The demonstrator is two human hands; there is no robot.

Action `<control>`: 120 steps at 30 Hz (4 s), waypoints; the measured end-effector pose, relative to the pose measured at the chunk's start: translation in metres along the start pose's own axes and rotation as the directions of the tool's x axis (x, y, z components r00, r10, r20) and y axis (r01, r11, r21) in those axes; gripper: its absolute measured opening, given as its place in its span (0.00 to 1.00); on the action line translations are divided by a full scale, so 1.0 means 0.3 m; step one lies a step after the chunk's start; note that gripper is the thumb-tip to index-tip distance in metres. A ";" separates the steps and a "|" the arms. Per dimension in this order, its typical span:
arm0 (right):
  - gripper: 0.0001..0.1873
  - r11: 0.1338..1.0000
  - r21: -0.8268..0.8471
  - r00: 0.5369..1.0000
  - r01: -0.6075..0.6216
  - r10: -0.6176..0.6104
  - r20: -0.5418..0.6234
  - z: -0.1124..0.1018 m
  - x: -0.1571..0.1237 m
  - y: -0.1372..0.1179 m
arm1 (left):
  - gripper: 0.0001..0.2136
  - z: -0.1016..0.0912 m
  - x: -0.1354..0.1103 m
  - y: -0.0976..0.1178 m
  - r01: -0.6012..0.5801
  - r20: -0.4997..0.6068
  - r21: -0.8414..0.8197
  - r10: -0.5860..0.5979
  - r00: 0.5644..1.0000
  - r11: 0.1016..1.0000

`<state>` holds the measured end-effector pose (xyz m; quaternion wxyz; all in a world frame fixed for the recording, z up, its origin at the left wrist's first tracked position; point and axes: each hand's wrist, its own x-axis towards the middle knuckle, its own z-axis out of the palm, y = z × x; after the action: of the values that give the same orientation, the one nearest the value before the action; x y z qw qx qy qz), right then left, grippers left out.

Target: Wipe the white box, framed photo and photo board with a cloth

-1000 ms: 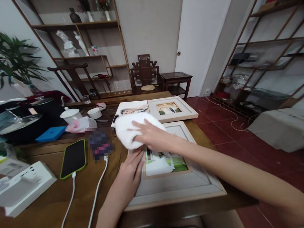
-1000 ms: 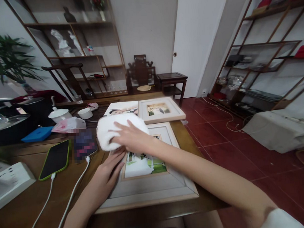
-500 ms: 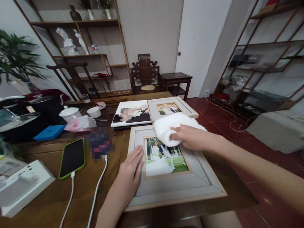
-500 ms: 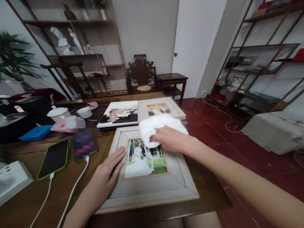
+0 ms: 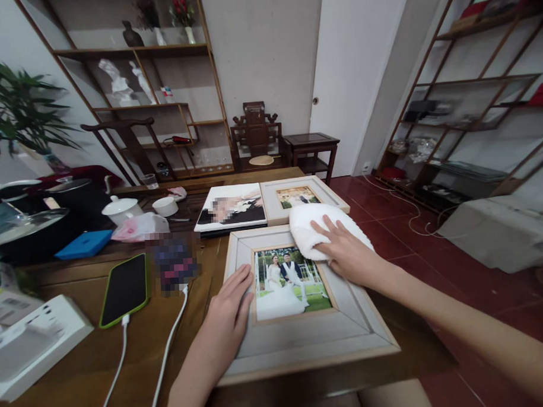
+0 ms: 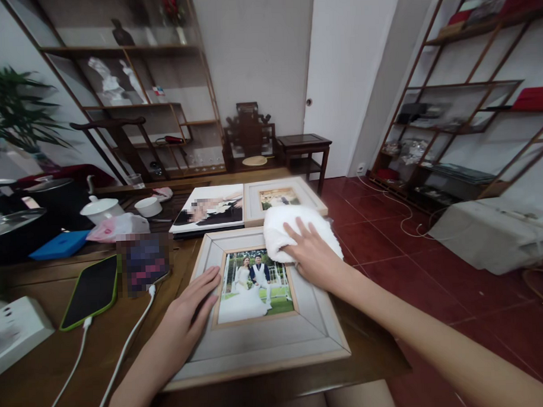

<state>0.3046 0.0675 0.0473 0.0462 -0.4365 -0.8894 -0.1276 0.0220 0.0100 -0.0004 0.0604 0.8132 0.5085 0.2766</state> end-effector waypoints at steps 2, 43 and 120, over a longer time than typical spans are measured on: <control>0.28 0.999 0.006 0.999 -0.033 0.033 0.010 0.005 -0.006 -0.026 | 0.19 -0.001 0.002 0.001 -0.003 -0.002 -0.001 0.003 1.000 1.000; 0.21 0.928 0.333 0.960 0.168 -0.230 0.157 -0.162 -0.240 -0.222 | 0.17 -0.015 0.007 0.026 0.105 0.056 -0.038 -0.103 0.993 0.994; 0.26 0.985 0.170 0.975 0.034 -0.070 0.211 -0.113 -0.047 -0.215 | 0.18 -0.002 0.000 0.014 0.049 0.025 -0.045 -0.048 0.999 0.998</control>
<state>0.2616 0.0098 0.0652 -0.0184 -0.4192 -0.9077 -0.0064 0.0252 0.0079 0.0016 0.0916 0.8023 0.5208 0.2768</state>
